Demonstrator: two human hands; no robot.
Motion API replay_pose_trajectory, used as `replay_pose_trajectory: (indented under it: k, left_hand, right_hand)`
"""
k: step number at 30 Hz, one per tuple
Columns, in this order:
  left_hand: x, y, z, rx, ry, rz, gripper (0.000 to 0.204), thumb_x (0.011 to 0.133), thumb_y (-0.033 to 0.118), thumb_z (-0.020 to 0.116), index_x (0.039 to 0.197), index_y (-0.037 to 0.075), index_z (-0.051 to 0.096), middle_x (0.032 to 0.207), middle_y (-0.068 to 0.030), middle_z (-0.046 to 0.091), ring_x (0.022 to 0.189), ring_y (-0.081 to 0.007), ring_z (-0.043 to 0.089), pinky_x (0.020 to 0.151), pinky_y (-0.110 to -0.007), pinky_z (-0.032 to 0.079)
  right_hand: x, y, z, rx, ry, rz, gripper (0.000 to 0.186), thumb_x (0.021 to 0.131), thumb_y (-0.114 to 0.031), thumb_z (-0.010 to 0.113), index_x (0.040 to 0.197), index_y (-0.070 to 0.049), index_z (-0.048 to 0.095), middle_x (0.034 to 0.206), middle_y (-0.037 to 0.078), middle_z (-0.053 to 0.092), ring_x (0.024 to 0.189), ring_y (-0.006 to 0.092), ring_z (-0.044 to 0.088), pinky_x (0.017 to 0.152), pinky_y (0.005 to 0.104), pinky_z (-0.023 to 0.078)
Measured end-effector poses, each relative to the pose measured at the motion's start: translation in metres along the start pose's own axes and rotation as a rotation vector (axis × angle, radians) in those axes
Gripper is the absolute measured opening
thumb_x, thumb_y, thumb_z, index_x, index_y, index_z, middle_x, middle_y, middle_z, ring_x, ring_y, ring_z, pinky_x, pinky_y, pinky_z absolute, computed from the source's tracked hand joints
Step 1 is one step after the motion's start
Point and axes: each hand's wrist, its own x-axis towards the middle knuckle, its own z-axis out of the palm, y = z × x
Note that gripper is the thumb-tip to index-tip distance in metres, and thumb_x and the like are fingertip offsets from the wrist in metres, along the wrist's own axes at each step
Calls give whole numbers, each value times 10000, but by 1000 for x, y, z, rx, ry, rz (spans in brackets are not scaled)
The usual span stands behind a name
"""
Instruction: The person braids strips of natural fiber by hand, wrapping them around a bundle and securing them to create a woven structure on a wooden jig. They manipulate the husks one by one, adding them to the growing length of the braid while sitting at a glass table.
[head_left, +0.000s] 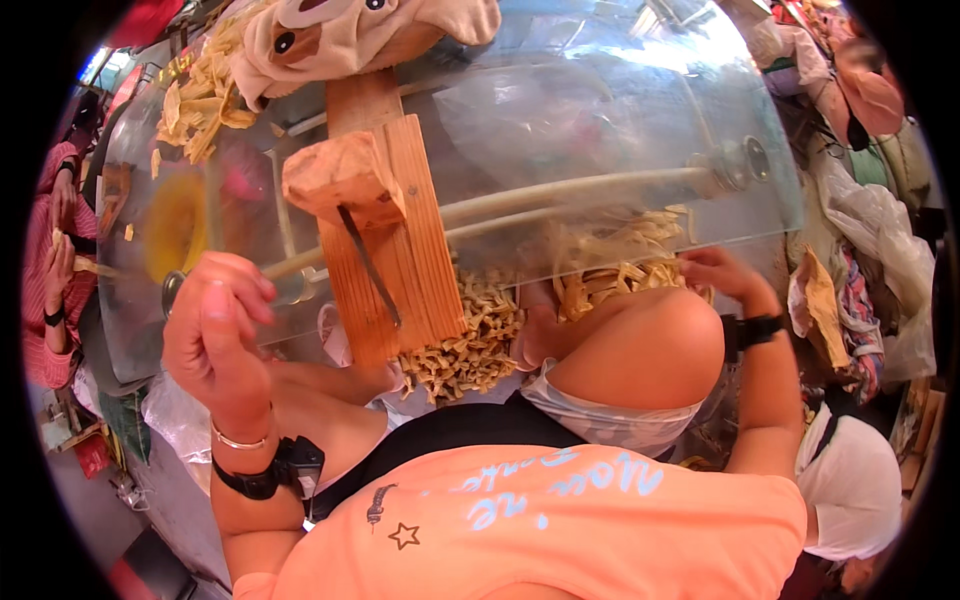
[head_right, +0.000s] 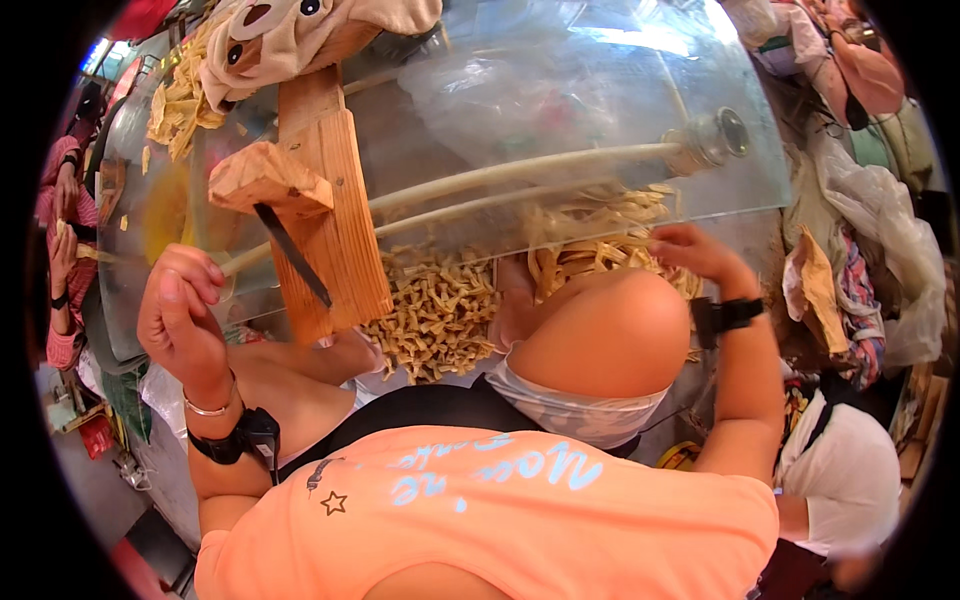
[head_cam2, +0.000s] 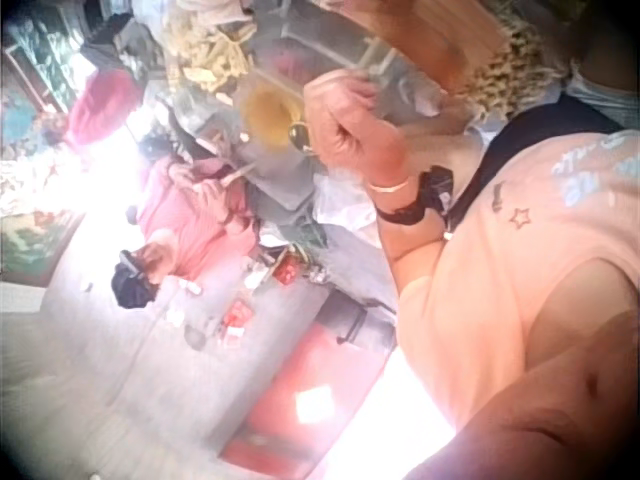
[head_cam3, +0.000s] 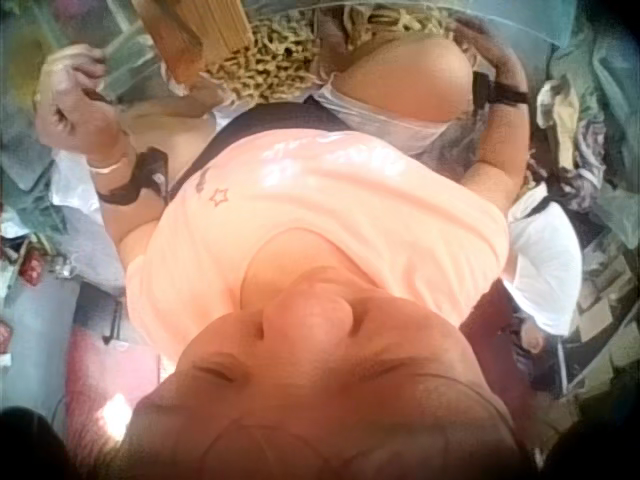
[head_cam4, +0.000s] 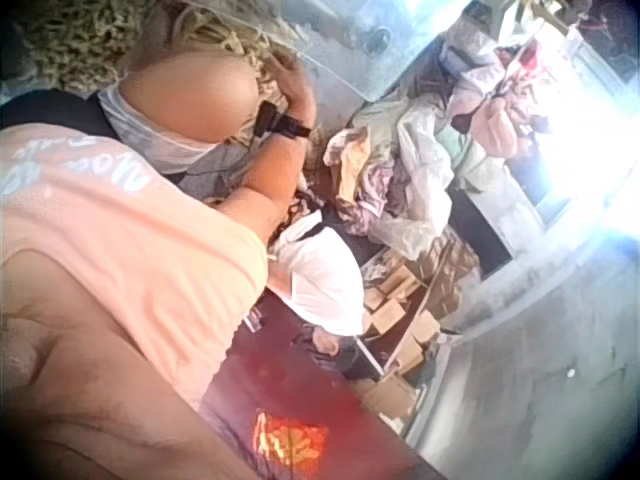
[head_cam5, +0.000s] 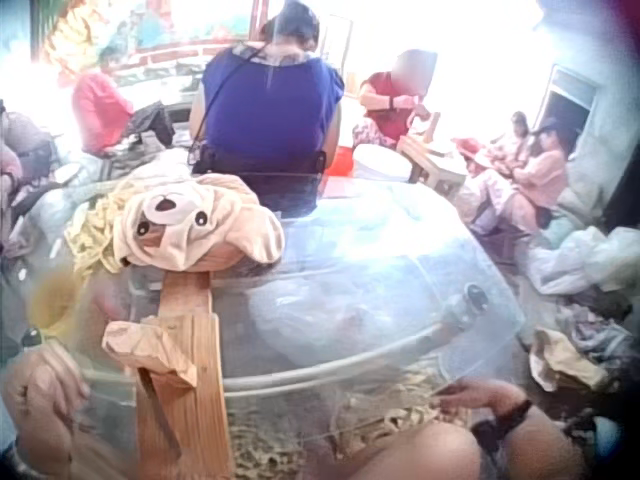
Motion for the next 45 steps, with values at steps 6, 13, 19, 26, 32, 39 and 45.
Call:
replay_pose_trajectory:
  k: [6, 13, 19, 26, 32, 39, 45]
  left_hand:
    - [-1, 20, 0, -168, 35, 94, 337, 976, 106, 458, 650, 29, 427, 680, -114, 549, 705, -228, 533, 630, -329, 427]
    - [4, 93, 45, -150, -232, 205, 205, 961, 201, 594, 877, 14, 592, 956, -143, 662, 896, -265, 615, 783, -352, 496]
    - [-17, 89, 11, -214, -551, -346, 214, 975, 233, 593, 915, 29, 576, 846, -54, 596, 796, -133, 571, 700, -278, 470]
    - [-40, 30, -109, -178, -257, -592, 238, 936, 263, 629, 893, 45, 542, 909, -41, 582, 844, -126, 555, 774, -276, 459]
    - [-17, 90, -22, -153, -701, -259, 614, 885, 317, 696, 1382, 33, 474, 1336, -181, 574, 1269, -323, 524, 1095, -392, 365]
    - [-12, 73, -15, -133, -880, -350, 207, 976, 204, 607, 904, 10, 619, 759, -110, 544, 643, -283, 518, 581, -356, 423]
    - [-18, 67, -46, 97, -945, -140, 345, 900, 209, 672, 1181, 23, 596, 1078, -129, 631, 1008, -330, 578, 891, -381, 459]
  right_hand:
    - [-149, -141, -8, -216, 16, -279, 196, 938, -210, 674, 942, -14, 684, 728, -54, 585, 628, 47, 495, 544, 209, 365]
    - [-163, -271, 122, -532, -75, -1007, 175, 916, -165, 687, 937, 8, 668, 666, 80, 608, 535, 146, 528, 522, 286, 409]
    - [-149, -287, 170, -544, -341, -854, 331, 947, -291, 644, 810, 6, 596, 604, 126, 553, 517, 256, 525, 520, 354, 422]
    - [-143, -223, 68, -408, -362, -591, 375, 956, -334, 652, 763, -20, 580, 588, 11, 450, 538, 88, 409, 491, 266, 345]
    - [-155, -258, 148, -404, -421, -893, 353, 989, -305, 592, 810, -2, 604, 632, 141, 562, 540, 236, 512, 537, 381, 423]
    - [-146, -255, 160, -439, -477, -878, 293, 992, -294, 584, 873, -30, 629, 642, 151, 552, 548, 314, 512, 540, 378, 436]
    - [-151, -232, 141, -525, -480, -778, 247, 994, -245, 547, 905, -32, 637, 697, 151, 604, 637, 337, 588, 609, 403, 472]
